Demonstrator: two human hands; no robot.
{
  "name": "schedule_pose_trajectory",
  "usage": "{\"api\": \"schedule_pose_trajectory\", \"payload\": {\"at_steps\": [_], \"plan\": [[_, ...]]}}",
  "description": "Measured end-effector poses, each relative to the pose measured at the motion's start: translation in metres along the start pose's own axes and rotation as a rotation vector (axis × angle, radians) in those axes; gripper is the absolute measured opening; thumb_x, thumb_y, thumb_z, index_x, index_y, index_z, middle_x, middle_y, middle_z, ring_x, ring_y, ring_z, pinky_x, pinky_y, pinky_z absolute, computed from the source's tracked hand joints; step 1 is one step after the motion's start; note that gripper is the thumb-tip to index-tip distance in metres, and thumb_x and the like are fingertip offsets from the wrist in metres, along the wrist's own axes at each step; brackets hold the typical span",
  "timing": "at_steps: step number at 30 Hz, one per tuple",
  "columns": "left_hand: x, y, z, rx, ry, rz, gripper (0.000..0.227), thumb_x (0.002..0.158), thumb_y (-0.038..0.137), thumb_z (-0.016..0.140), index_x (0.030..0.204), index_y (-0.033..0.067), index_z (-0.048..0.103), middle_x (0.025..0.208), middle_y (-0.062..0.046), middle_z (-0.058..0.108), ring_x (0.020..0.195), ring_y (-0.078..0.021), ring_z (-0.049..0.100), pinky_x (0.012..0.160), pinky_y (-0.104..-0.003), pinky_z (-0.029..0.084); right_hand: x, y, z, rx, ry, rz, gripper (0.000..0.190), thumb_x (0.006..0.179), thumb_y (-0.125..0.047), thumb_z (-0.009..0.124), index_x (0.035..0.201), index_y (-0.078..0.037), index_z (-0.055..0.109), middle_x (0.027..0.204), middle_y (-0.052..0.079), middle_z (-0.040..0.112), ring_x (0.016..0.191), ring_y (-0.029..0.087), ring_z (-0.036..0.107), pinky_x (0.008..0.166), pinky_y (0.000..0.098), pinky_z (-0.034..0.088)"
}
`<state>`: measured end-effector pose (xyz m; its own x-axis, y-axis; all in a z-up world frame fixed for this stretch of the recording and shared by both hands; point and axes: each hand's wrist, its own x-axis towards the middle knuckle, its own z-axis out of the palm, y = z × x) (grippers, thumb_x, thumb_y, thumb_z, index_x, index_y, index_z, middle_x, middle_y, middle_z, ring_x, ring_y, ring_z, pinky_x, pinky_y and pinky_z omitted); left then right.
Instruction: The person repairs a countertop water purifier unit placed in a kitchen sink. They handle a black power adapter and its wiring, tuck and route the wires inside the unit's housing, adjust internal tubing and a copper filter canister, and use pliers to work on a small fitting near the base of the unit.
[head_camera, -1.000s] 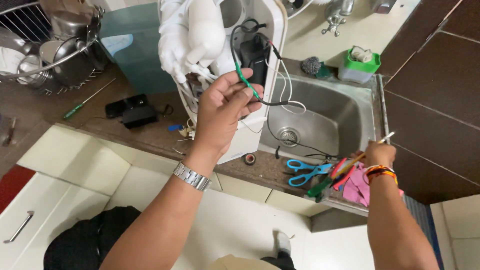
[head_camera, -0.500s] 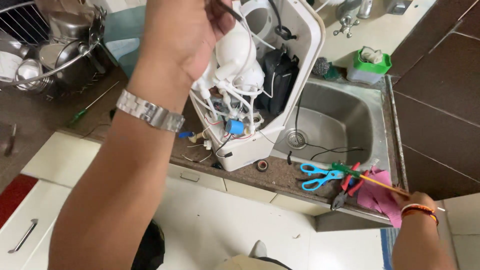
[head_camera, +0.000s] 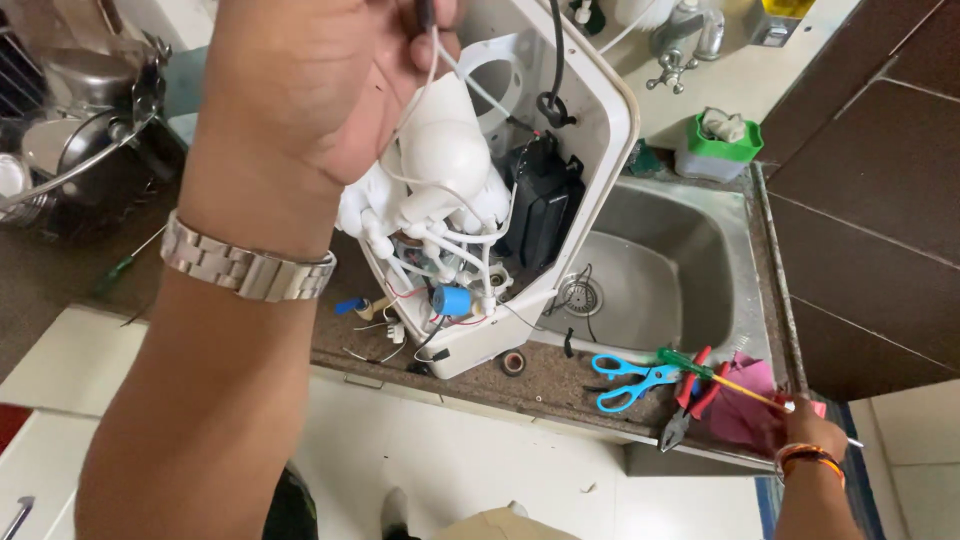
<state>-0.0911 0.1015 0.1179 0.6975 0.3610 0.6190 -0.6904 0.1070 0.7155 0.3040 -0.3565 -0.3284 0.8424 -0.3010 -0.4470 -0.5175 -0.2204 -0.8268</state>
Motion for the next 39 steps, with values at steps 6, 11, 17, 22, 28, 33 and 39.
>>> {"api": "schedule_pose_trajectory", "payload": {"at_steps": [6, 11, 17, 22, 28, 33, 39], "plan": [[0.000, 0.020, 0.015, 0.057, 0.023, -0.068, 0.014, 0.107, 0.005, 0.055, 0.096, 0.0031, 0.063, 0.094, -0.009, 0.065, 0.079, -0.0163, 0.057, 0.072, -0.031, 0.046, 0.004, 0.019, -0.006, -0.045, 0.035, 0.028, 0.054, 0.099, -0.046, 0.073, 0.087, 0.007, 0.065, 0.074, 0.014, 0.067, 0.053, 0.021, 0.062, 0.046, 0.0342, 0.050], [-0.001, 0.033, 0.017, 0.125, 0.013, -0.146, 0.014, 0.095, -0.001, 0.054, 0.095, 0.0026, 0.068, 0.106, -0.014, 0.077, 0.074, -0.0116, 0.057, 0.070, -0.028, 0.048, 0.052, 0.051, -0.006, -0.069, -0.011, -0.039, 0.065, 0.105, -0.056, 0.067, 0.089, 0.007, 0.064, 0.072, 0.016, 0.065, 0.050, 0.023, 0.055, 0.044, 0.0385, 0.043], [-0.005, 0.033, 0.008, 0.168, -0.036, -0.134, 0.009, 0.103, 0.002, 0.062, 0.109, -0.0005, 0.068, 0.113, -0.015, 0.074, 0.084, -0.0123, 0.062, 0.081, -0.029, 0.053, -0.103, -0.009, -0.003, -0.285, 0.128, -0.430, 0.054, 0.111, -0.040, 0.068, 0.086, 0.007, 0.068, 0.072, 0.020, 0.066, 0.055, 0.022, 0.060, 0.048, 0.0339, 0.047], [-0.011, 0.031, 0.006, 0.151, -0.091, -0.147, 0.025, 0.106, 0.007, 0.065, 0.129, -0.0016, 0.061, 0.121, -0.014, 0.075, 0.092, -0.0121, 0.066, 0.084, -0.029, 0.056, -0.263, -0.069, 0.015, 0.138, -0.287, -1.000, 0.027, 0.112, -0.012, 0.068, 0.116, 0.013, 0.060, 0.081, 0.009, 0.066, 0.065, 0.011, 0.062, 0.060, 0.0255, 0.050], [-0.021, 0.033, 0.014, 0.121, -0.087, -0.146, 0.049, 0.100, 0.020, 0.076, 0.139, -0.0062, 0.060, 0.118, -0.012, 0.074, 0.097, -0.0120, 0.070, 0.084, -0.027, 0.061, -0.453, -0.163, 0.022, -0.160, -0.364, -1.920, 0.097, 0.063, -0.031, 0.095, 0.143, -0.005, 0.048, 0.112, 0.013, 0.060, 0.083, 0.016, 0.062, 0.070, 0.0261, 0.056], [-0.030, 0.022, 0.026, 0.161, -0.048, -0.085, 0.049, 0.100, 0.021, 0.078, 0.136, -0.0086, 0.062, 0.109, -0.011, 0.074, 0.094, -0.0125, 0.072, 0.081, -0.027, 0.064, -0.480, -0.196, 0.064, 0.024, -0.437, -2.027, 0.111, 0.075, -0.029, 0.100, 0.158, -0.011, 0.028, 0.129, 0.015, 0.048, 0.086, 0.012, 0.062, 0.071, 0.0233, 0.057], [-0.040, 0.009, 0.051, 0.194, -0.077, -0.043, 0.039, 0.097, 0.017, 0.076, 0.123, -0.0101, 0.064, 0.102, -0.012, 0.075, 0.085, -0.0117, 0.073, 0.075, -0.024, 0.065, -0.479, -0.243, 0.043, 0.183, -0.565, -1.923, 0.103, 0.091, -0.016, 0.096, 0.164, -0.016, 0.024, 0.144, 0.008, 0.044, 0.111, 0.018, 0.060, 0.077, 0.0209, 0.058]]}}
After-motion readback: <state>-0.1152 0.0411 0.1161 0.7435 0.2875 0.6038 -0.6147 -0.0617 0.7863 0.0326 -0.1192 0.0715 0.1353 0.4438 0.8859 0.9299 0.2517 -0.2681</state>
